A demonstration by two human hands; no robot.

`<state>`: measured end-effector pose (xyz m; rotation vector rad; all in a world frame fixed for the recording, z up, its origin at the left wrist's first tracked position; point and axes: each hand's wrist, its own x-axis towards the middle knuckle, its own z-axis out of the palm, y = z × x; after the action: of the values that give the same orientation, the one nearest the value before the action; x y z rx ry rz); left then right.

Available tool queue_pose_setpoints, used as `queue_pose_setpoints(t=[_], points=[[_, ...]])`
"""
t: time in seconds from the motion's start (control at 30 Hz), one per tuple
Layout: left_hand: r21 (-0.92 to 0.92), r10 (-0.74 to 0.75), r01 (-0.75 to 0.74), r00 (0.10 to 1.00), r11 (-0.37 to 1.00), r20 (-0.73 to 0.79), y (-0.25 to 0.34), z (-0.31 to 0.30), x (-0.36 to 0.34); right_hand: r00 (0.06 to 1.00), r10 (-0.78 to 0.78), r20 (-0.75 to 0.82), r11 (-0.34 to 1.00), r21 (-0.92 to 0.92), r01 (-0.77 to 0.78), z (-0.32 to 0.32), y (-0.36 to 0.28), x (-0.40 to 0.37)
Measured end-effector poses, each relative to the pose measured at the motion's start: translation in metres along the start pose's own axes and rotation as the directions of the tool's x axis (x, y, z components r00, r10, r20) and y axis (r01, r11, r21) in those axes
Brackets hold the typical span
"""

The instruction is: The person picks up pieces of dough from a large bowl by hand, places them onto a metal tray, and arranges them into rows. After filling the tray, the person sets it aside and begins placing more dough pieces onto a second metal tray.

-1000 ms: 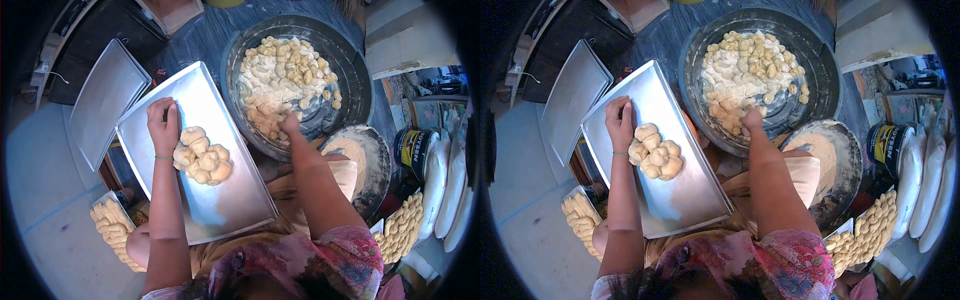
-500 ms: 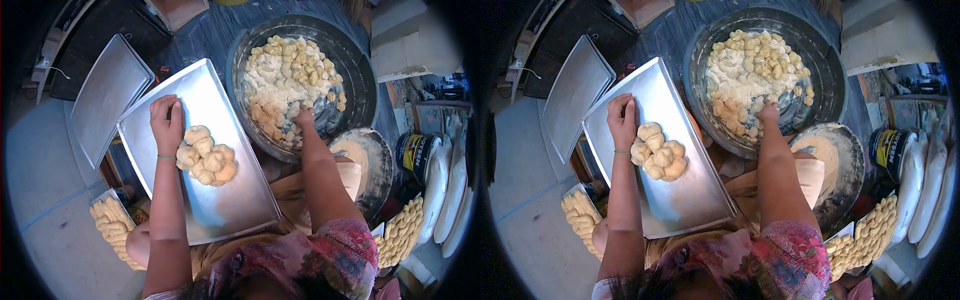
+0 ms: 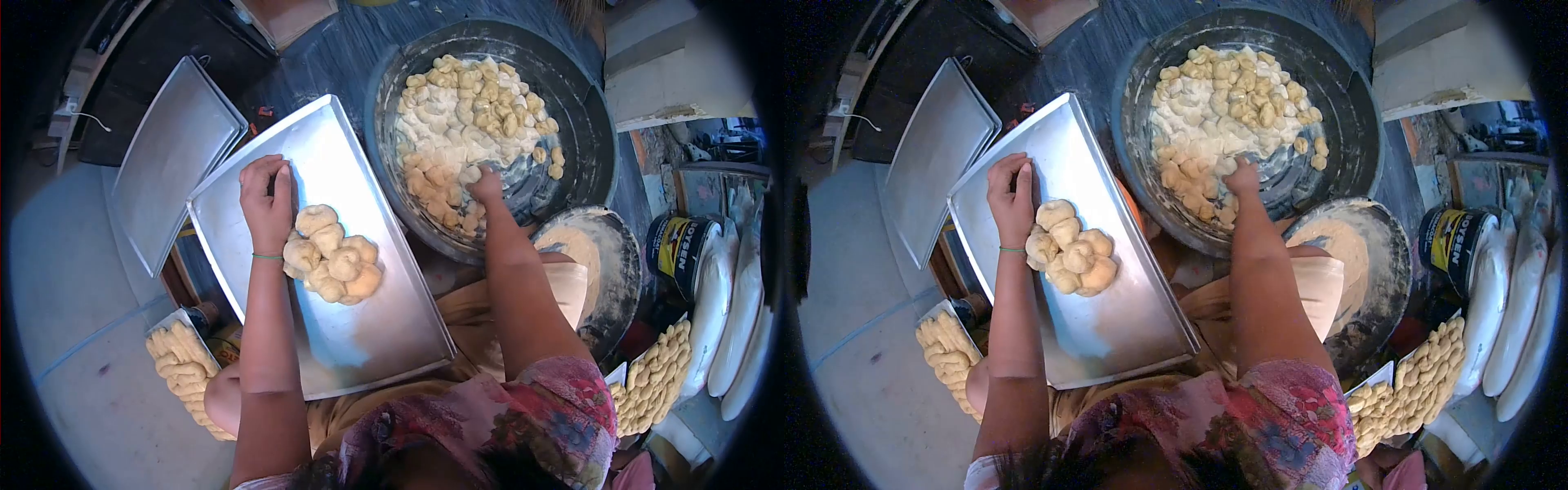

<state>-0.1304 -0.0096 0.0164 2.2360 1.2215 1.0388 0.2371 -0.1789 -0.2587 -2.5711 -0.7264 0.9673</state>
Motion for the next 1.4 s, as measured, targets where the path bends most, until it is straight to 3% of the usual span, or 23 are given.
queue_pose_setpoints(t=[0.07, 0.17, 0.3, 0.37, 0.4, 0.43, 0.47, 0.6, 0.7, 0.8, 0.83, 0.93, 0.97, 1.07, 1.1, 1.13, 1.17, 1.2, 1.27, 1.33, 1.37, 1.4], points=[[0.004, 0.018, -0.018, 1.000, 1.000, 0.007, -0.001, -0.001, 0.001, 1.000, -0.011, 0.009, 0.915, 0.404, 0.007, 0.002, 0.021, 0.017], [-0.009, 0.032, -0.032, 0.999, 0.999, -0.007, -0.002, 0.001, 0.002, 0.938, 0.099, -0.331, 0.835, 0.541, 0.103, -0.018, 0.004, 0.024], [0.014, 0.023, -0.023, 1.000, 1.000, -0.001, -0.003, 0.000, 0.000, 0.747, -0.055, -0.663, 0.921, 0.256, 0.295, -0.057, -0.084, -0.074], [-0.008, 0.055, -0.056, 0.998, 0.998, -0.022, -0.001, 0.001, 0.002, 0.767, -0.080, -0.637, 0.931, 0.227, 0.285, -0.023, -0.107, -0.099], [-0.014, 0.069, -0.069, 0.997, 0.997, -0.030, -0.002, 0.001, 0.001, 0.906, -0.177, -0.385, 0.959, 0.138, 0.246, 0.002, -0.116, -0.106], [-0.023, 0.083, -0.083, 0.996, 0.996, -0.037, -0.005, 0.003, 0.001, 0.969, -0.228, -0.092, 0.972, 0.036, 0.232, 0.026, -0.119, -0.110], [-0.024, 0.085, -0.086, 0.996, 0.996, -0.035, -0.005, 0.003, 0.000, 0.878, -0.475, 0.058, 0.860, 0.242, 0.449, 0.040, -0.115, -0.112], [0.001, 0.110, -0.110, 0.993, 0.994, -0.044, -0.008, 0.001, 0.000, 0.924, -0.209, -0.322, 0.878, 0.354, 0.322, 0.002, -0.103, -0.101], [-0.010, 0.090, -0.090, 0.995, 0.996, -0.045, -0.009, 0.004, 0.000, 0.791, 0.106, -0.602, 0.849, 0.469, 0.243, -0.022, -0.111, -0.108], [-0.006, 0.100, -0.100, 0.994, 0.995, -0.053, -0.006, 0.005, 0.000, 0.848, -0.213, -0.485, 0.938, 0.142, 0.316, 0.023, -0.105, -0.104], [-0.008, 0.103, -0.104, 0.993, 0.995, -0.053, -0.006, 0.004, 0.000, 0.870, -0.484, -0.094, 0.873, 0.005, 0.487, 0.028, -0.108, -0.109], [0.000, 0.114, -0.114, 0.992, 0.993, -0.063, -0.006, 0.002, 0.000, 0.949, -0.284, -0.139, 0.902, 0.296, 0.314, 0.015, -0.108, -0.109], [0.004, 0.120, -0.120, 0.991, 0.993, -0.065, -0.007, 0.003, 0.001, 0.915, -0.258, -0.311, 0.893, 0.285, 0.349, 0.008, -0.108, -0.108], [0.003, 0.084, -0.084, 0.994, 0.996, -0.069, -0.005, 0.004, 0.001, 0.799, 0.010, -0.601, 0.905, 0.345, 0.249, -0.006, -0.115, -0.124], [0.006, 0.087, -0.087, 0.994, 0.996, -0.065, -0.004, 0.003, 0.000, 0.787, -0.008, -0.617, 0.971, 0.184, 0.154, -0.001, -0.120, -0.133], [0.008, 0.094, -0.094, 0.994, 0.996, -0.061, -0.003, 0.002, 0.000, 0.886, -0.205, -0.416, 0.958, 0.101, 0.270, 0.012, -0.111, -0.129], [0.007, 0.089, -0.089, 0.994, 0.996, -0.059, -0.002, 0.002, 0.001, 0.905, -0.385, -0.181, 0.915, 0.051, 0.400, 0.036, -0.092, -0.112], [0.006, 0.082, -0.081, 0.995, 0.997, -0.058, -0.004, 0.003, -0.001, 0.845, -0.530, 0.074, 0.848, 0.034, 0.529, 0.049, -0.080, -0.102], [0.011, 0.090, -0.089, 0.994, 0.996, -0.067, -0.007, 0.003, 0.001, 0.939, -0.304, -0.159, 0.924, 0.191, 0.332, 0.022, -0.092, -0.110], [0.020, 0.114, -0.113, 0.991, 0.993, -0.066, -0.008, 0.004, 0.000, 0.925, 0.025, -0.379, 0.928, 0.353, 0.120, 0.000, -0.106, -0.120], [0.030, 0.119, -0.117, 0.991, 0.993, -0.055, -0.009, 0.004, 0.001, 0.863, 0.110, -0.493, 0.895, 0.427, 0.130, 0.000, -0.109, -0.121], [0.025, 0.106, -0.105, 0.993, 0.994, -0.054, -0.009, 0.005, 0.000, 0.872, 0.024, -0.490, 0.935, 0.320, 0.154, 0.004, -0.110, -0.123]])
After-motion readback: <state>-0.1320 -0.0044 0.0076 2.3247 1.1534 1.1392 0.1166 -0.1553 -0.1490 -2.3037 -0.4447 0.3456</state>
